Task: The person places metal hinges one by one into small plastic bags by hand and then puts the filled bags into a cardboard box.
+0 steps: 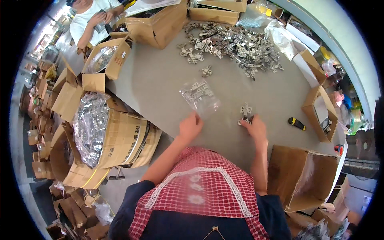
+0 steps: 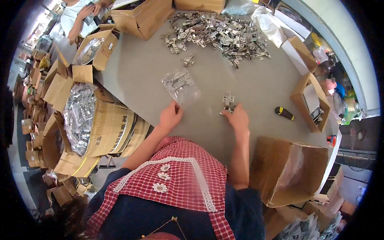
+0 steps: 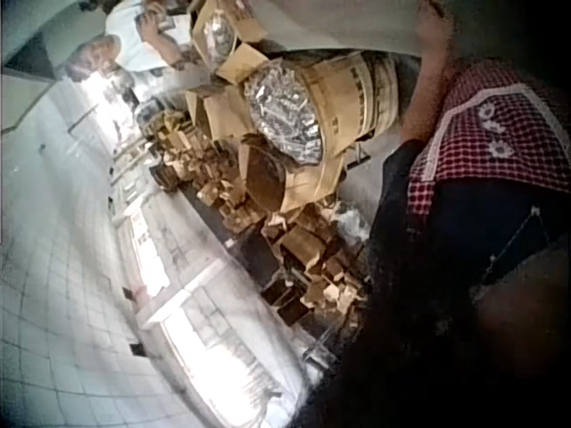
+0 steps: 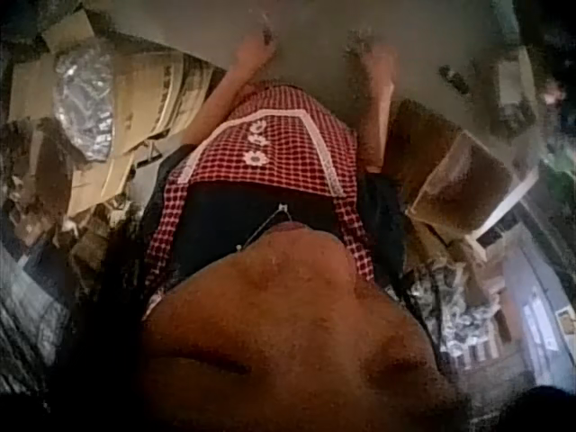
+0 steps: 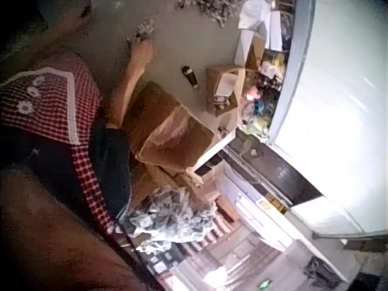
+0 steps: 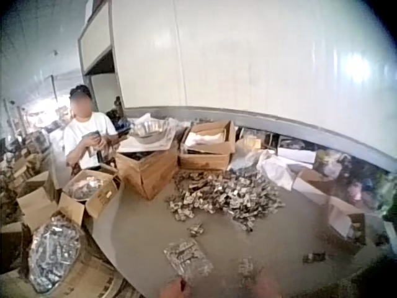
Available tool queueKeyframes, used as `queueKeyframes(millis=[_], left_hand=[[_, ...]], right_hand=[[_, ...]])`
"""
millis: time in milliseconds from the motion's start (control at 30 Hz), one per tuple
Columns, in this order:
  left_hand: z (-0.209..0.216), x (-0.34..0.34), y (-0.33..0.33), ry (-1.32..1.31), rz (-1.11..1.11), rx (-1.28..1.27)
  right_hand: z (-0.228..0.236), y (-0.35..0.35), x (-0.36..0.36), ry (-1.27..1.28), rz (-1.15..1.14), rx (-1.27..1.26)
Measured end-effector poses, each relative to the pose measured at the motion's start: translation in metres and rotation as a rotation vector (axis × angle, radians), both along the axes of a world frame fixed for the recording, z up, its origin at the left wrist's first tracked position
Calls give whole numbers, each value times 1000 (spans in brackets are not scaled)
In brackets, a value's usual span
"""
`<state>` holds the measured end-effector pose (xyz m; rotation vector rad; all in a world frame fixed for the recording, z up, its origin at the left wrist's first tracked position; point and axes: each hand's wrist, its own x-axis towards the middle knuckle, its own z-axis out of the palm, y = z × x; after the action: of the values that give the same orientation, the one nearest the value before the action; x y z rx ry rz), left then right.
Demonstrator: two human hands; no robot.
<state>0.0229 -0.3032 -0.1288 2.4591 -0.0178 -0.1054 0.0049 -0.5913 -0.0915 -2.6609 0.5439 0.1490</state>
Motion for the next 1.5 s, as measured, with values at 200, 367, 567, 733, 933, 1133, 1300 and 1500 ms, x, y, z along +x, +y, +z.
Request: queueKeyframes(millis=[200, 367, 567, 733, 933, 1133, 1300, 1500], left_hand=[[-1, -1, 8, -16, -2, -20], [-5, -9, 11, -80, -8, -50], [7, -22, 1, -166, -135, 27], [4, -28, -1, -97, -94, -92], [17, -19, 10, 683, 70, -561], [-10, -15, 6, 700, 126, -867], [-4, -16, 7, 664, 170, -865], [-3, -17, 11, 735, 270, -1009]], right_hand=[[6, 16, -9, 58, 20, 704], [14, 57, -10, 343, 167, 1176], [-27, 102, 5, 100, -14, 1186], [-62, 110, 7, -96, 188, 1186], [-45, 91, -5, 5, 18, 1273], [-51, 99, 13, 164, 261, 1159], [-33, 103, 28, 218, 303, 1158], [-7, 94, 7, 344, 141, 1233]])
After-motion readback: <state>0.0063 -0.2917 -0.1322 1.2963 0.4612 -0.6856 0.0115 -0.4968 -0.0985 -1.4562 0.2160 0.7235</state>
